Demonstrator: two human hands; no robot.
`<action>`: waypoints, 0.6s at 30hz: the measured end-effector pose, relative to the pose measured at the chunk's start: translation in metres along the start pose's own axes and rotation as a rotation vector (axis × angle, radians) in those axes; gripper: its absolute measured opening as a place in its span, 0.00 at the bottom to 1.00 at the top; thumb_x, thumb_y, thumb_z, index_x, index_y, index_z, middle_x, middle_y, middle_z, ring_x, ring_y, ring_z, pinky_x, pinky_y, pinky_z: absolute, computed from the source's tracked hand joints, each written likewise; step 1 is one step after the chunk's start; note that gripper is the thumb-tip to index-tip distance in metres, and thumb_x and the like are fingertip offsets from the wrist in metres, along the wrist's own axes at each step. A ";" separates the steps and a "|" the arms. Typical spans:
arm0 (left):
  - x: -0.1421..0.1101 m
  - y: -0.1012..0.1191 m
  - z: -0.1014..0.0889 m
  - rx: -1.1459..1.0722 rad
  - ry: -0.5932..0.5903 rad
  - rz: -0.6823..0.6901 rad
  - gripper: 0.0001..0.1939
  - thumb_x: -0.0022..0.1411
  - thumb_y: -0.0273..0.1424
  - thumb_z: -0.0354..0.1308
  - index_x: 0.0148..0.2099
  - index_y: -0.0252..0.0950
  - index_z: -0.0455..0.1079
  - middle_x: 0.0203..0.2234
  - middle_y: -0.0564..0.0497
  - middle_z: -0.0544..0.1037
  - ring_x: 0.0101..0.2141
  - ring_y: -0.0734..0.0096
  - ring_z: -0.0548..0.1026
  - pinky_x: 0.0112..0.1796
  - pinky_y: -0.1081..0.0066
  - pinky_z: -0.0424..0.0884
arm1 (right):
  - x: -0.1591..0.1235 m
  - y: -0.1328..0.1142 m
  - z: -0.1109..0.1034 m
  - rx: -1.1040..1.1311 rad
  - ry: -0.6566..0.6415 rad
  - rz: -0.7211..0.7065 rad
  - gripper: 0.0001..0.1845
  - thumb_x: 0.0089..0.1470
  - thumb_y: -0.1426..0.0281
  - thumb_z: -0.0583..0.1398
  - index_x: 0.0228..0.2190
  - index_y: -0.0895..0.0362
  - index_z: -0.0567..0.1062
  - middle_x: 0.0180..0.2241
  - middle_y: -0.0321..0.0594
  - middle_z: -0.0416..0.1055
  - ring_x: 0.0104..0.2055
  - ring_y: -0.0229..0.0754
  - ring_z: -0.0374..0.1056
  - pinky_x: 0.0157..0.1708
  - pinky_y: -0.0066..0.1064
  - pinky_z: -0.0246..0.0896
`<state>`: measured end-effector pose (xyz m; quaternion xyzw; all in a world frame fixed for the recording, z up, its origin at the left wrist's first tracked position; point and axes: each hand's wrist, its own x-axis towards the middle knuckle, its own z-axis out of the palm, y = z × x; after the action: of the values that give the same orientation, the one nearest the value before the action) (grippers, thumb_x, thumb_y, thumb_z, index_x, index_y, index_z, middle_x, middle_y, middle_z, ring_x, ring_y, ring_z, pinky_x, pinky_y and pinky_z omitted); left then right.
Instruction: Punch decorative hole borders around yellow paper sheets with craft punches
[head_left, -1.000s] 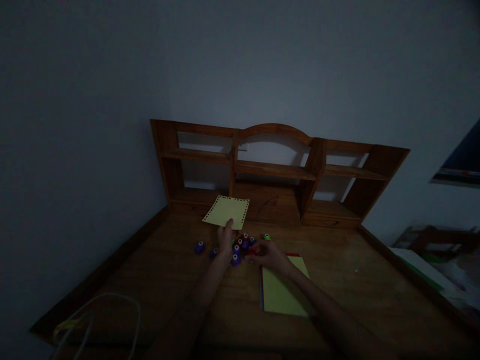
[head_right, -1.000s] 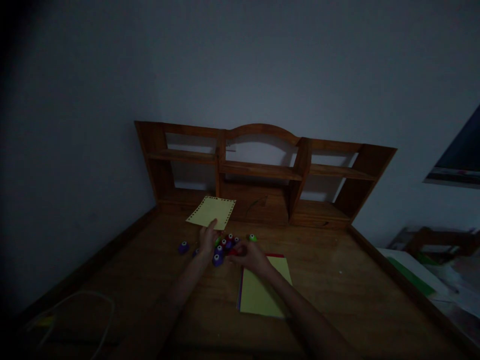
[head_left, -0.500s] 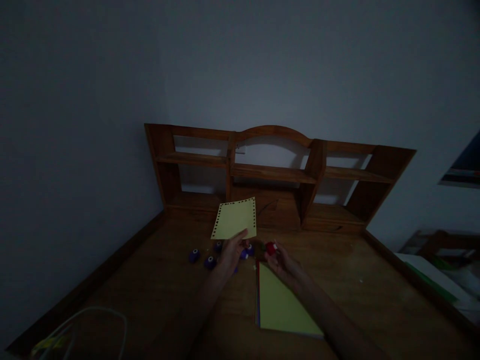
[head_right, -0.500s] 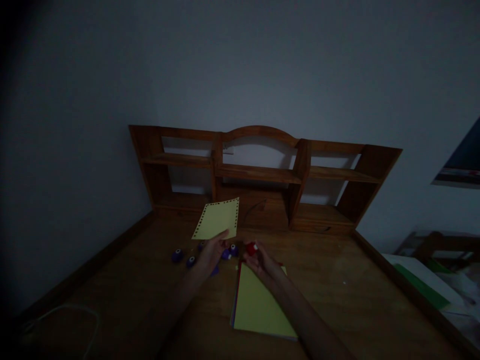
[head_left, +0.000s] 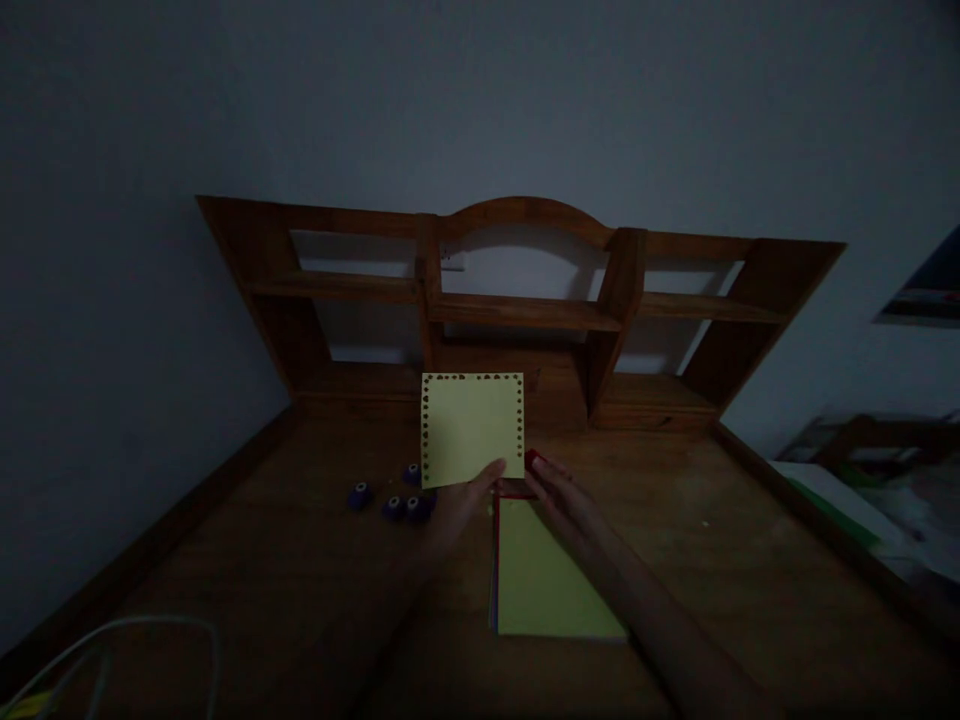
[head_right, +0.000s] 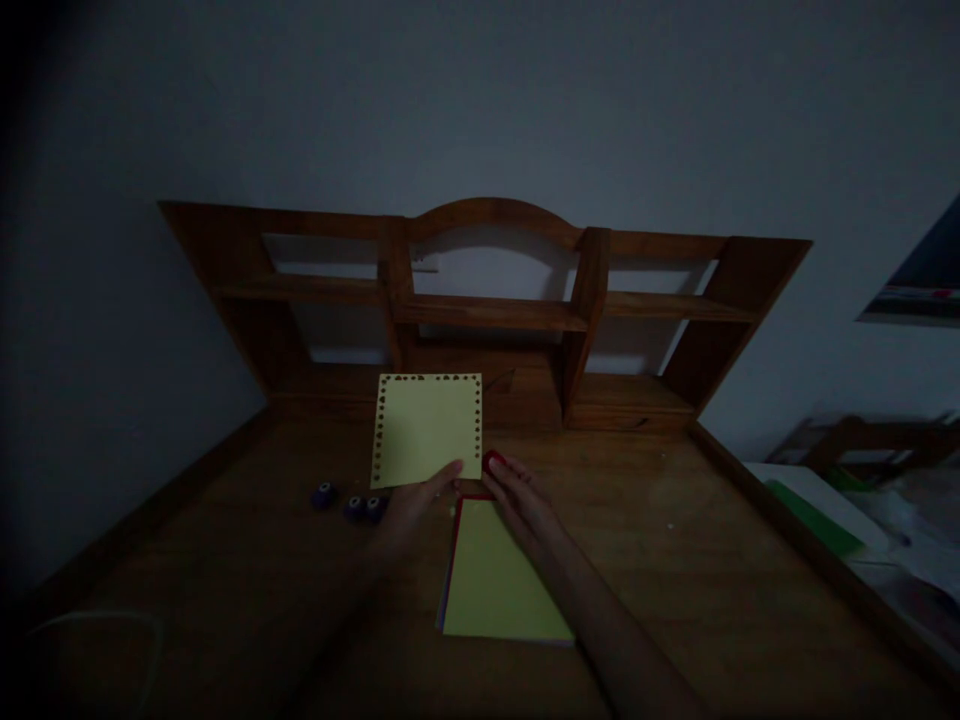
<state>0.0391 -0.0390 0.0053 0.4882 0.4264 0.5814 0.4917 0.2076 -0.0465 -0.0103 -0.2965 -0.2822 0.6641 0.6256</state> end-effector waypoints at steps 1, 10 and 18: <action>-0.001 0.000 0.000 0.054 -0.010 0.024 0.24 0.51 0.39 0.66 0.50 0.35 0.71 0.44 0.44 0.78 0.51 0.59 0.71 0.60 0.62 0.53 | 0.000 -0.002 0.000 -0.015 0.001 -0.006 0.09 0.44 0.71 0.69 0.32 0.56 0.79 0.39 0.38 0.78 0.43 0.40 0.72 0.48 0.32 0.66; -0.009 0.002 0.002 0.226 0.005 0.061 0.14 0.54 0.41 0.62 0.37 0.36 0.74 0.38 0.46 0.79 0.51 0.58 0.70 0.61 0.62 0.49 | -0.002 0.000 0.002 -0.275 0.082 -0.126 0.15 0.45 0.60 0.67 0.34 0.55 0.77 0.35 0.38 0.77 0.35 0.40 0.72 0.35 0.32 0.68; -0.007 0.002 0.003 0.081 0.025 0.049 0.09 0.49 0.34 0.66 0.33 0.38 0.74 0.32 0.48 0.79 0.46 0.59 0.74 0.57 0.64 0.57 | -0.003 0.000 0.004 -0.356 0.034 -0.139 0.18 0.45 0.58 0.67 0.36 0.56 0.77 0.33 0.40 0.77 0.31 0.42 0.72 0.35 0.34 0.68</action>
<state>0.0421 -0.0458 0.0068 0.5109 0.4434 0.5816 0.4518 0.2044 -0.0495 -0.0077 -0.3934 -0.4042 0.5537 0.6126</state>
